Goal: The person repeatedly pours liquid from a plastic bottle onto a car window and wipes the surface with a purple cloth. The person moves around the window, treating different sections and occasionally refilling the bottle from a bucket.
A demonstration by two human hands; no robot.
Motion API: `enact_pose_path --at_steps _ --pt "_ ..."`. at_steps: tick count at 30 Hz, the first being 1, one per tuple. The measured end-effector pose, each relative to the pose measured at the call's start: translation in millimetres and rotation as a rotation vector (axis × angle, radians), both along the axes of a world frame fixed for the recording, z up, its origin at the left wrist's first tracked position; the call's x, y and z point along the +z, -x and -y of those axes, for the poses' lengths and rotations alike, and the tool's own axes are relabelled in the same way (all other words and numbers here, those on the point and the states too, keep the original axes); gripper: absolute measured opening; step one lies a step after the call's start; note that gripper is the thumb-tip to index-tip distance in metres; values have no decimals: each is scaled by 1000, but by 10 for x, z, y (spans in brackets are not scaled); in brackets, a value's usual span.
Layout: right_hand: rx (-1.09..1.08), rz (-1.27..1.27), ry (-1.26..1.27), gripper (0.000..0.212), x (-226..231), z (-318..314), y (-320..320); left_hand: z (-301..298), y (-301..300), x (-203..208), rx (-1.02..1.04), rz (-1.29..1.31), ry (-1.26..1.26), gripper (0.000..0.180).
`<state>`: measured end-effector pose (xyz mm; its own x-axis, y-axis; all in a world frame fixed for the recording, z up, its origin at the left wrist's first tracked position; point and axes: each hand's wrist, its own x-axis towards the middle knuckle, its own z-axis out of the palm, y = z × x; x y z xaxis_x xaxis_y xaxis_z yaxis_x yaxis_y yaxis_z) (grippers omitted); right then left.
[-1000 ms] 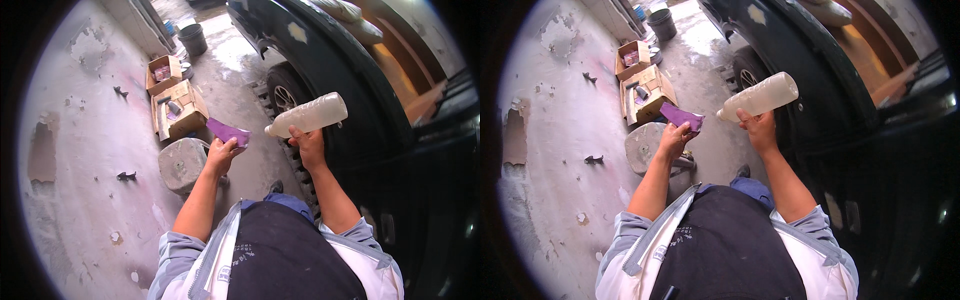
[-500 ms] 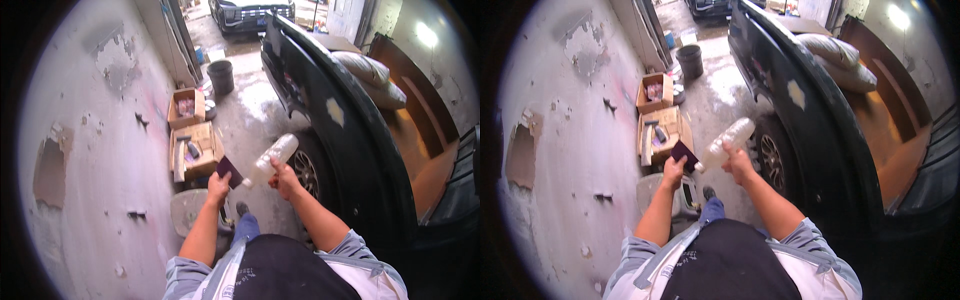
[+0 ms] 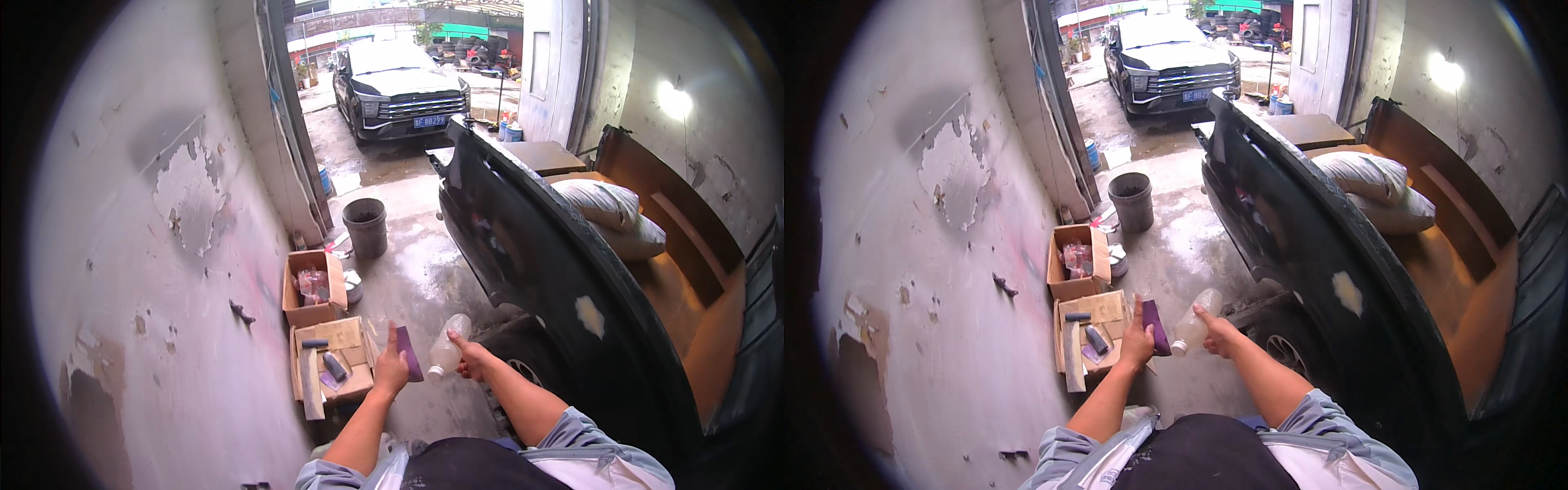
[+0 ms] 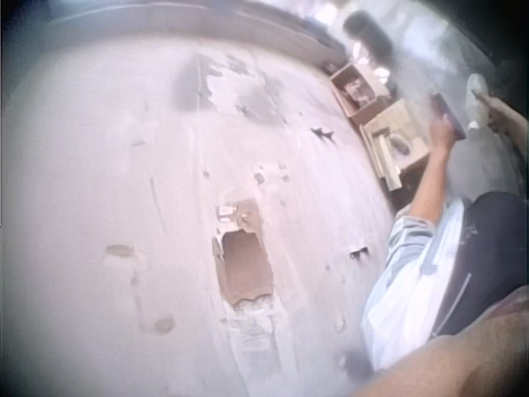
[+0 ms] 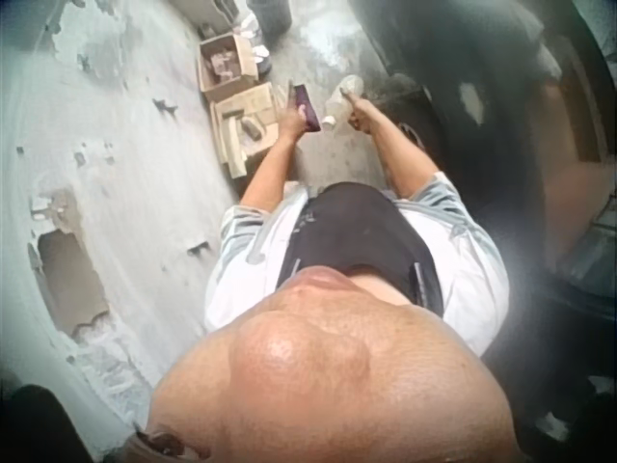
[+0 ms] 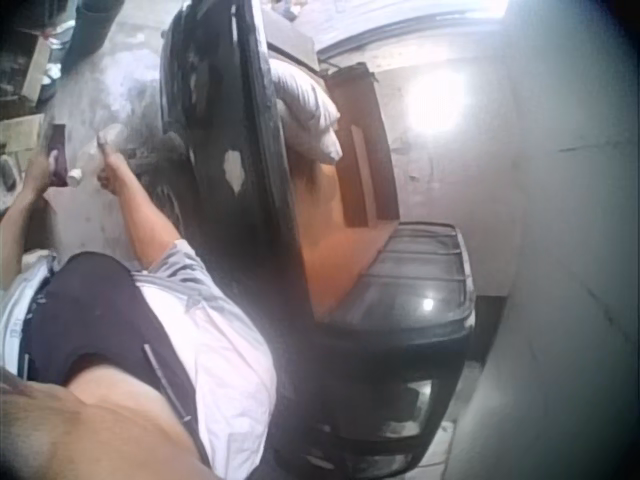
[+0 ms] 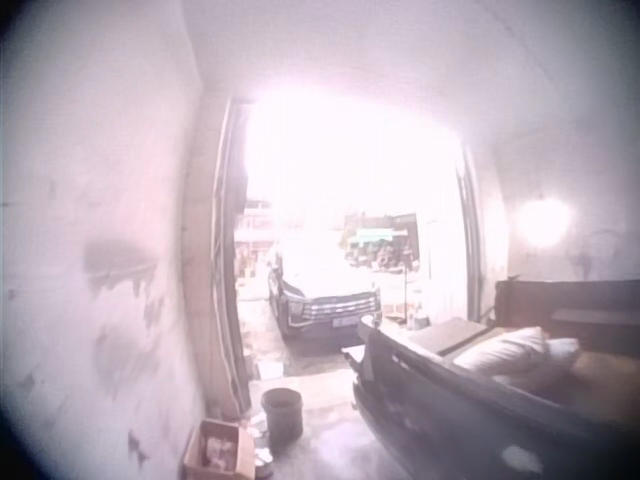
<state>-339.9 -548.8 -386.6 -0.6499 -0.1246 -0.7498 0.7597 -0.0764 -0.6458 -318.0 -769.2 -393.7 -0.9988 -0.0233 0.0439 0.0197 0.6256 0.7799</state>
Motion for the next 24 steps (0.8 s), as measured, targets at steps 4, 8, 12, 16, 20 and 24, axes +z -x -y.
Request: enact_pose_path --at_steps 4,8,12,16,20,24 --pt "60 87 63 62 49 31 442 81 603 -188 -313 -93 228 68" --pt "107 117 141 65 19 64 987 -101 1110 -238 -565 -224 178 93" --pt "200 104 168 71 -88 105 1674 -170 1756 -165 -535 -342 181 106" --pt "266 90 85 73 -87 137 2373 -175 2457 -265 -517 -459 225 100" --pt "148 -202 -268 88 -44 75 3069 -213 2942 54 -270 -120 -10 78" --pt "104 -720 -427 93 -81 141 3708 -43 3581 181 -324 -10 -58 75"
